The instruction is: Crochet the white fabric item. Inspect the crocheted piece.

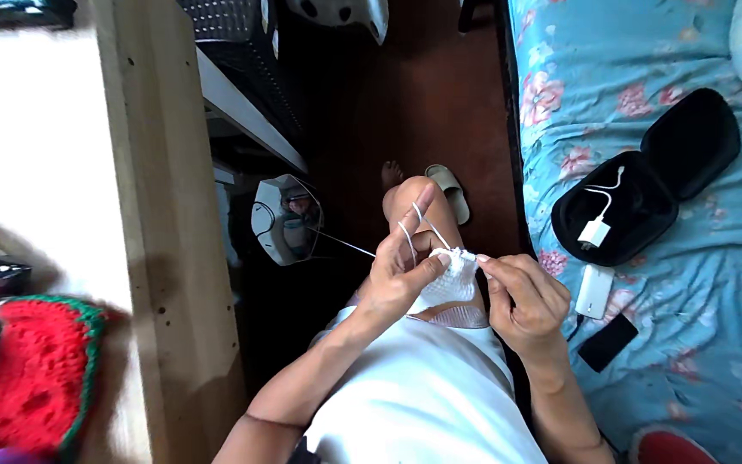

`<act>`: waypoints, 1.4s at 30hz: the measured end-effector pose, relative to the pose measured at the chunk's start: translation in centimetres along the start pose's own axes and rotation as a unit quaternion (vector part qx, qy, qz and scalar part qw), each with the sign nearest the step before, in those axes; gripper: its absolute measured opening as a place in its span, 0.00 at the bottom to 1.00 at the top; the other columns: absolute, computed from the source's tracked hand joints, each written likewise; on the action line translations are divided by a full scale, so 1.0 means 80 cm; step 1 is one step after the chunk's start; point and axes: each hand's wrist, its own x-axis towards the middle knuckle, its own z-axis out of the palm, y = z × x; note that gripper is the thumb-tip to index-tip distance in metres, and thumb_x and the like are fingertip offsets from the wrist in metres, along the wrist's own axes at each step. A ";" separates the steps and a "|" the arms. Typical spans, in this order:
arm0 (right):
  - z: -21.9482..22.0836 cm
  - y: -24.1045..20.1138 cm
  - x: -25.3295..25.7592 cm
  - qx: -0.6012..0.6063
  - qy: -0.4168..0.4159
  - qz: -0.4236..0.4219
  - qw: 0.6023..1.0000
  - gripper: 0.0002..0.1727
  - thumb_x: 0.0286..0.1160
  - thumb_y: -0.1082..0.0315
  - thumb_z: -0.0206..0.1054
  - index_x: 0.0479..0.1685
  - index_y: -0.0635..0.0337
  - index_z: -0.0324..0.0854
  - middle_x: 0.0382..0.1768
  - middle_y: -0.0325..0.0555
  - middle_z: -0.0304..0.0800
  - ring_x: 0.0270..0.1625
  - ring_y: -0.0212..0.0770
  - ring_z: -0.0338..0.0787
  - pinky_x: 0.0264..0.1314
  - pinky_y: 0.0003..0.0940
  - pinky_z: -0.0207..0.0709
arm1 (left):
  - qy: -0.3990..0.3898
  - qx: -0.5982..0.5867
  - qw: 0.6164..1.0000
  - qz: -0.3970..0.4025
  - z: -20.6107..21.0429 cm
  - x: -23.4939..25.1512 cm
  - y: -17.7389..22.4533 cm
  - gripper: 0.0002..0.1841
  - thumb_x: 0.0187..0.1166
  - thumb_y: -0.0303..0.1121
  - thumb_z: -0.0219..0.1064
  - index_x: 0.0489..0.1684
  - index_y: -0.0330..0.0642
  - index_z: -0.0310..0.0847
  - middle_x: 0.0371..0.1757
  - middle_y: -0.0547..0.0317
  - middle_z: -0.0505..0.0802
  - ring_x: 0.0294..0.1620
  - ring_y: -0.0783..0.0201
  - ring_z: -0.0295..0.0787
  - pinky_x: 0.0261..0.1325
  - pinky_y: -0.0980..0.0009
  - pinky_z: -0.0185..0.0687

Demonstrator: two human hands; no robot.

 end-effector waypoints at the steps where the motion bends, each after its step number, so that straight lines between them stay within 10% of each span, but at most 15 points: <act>1: 0.000 0.001 -0.001 -0.002 -0.001 -0.003 1.000 0.11 0.81 0.74 0.61 0.42 0.63 0.92 0.31 0.51 0.89 0.36 0.37 0.88 0.42 0.22 0.80 | -0.004 -0.007 1.000 -0.010 -0.002 0.001 0.002 0.43 0.72 0.17 0.58 0.94 0.44 0.49 0.32 0.62 0.90 0.32 0.74 0.87 0.45 0.76 0.85; 14: -0.002 0.013 -0.008 0.091 -0.031 0.012 0.995 0.12 0.82 0.73 0.61 0.46 0.62 0.93 0.33 0.49 0.88 0.38 0.32 0.86 0.46 0.18 0.79 | -0.071 -0.170 0.974 -0.129 -0.021 0.012 0.003 0.36 0.72 0.18 0.54 0.89 0.40 0.60 0.25 0.64 0.88 0.27 0.74 0.86 0.42 0.76 0.86; 35: -0.007 0.013 -0.008 0.185 -0.040 0.068 0.979 0.10 0.82 0.73 0.64 0.48 0.63 0.92 0.35 0.45 0.86 0.38 0.23 0.83 0.44 0.12 0.77 | -0.108 -0.084 0.986 -0.097 -0.024 0.014 0.003 0.39 0.70 0.15 0.57 0.90 0.39 0.58 0.29 0.64 0.90 0.30 0.76 0.86 0.42 0.78 0.85; 42: -0.013 0.002 0.009 0.462 -0.047 0.302 0.833 0.16 0.78 0.73 0.68 0.61 0.53 0.92 0.45 0.33 0.95 0.34 0.18 0.84 0.37 0.14 0.78 | -0.072 0.097 0.987 0.108 0.005 0.004 -0.018 0.34 0.74 0.17 0.65 0.85 0.30 0.64 0.40 0.60 0.92 0.39 0.78 0.86 0.50 0.78 0.85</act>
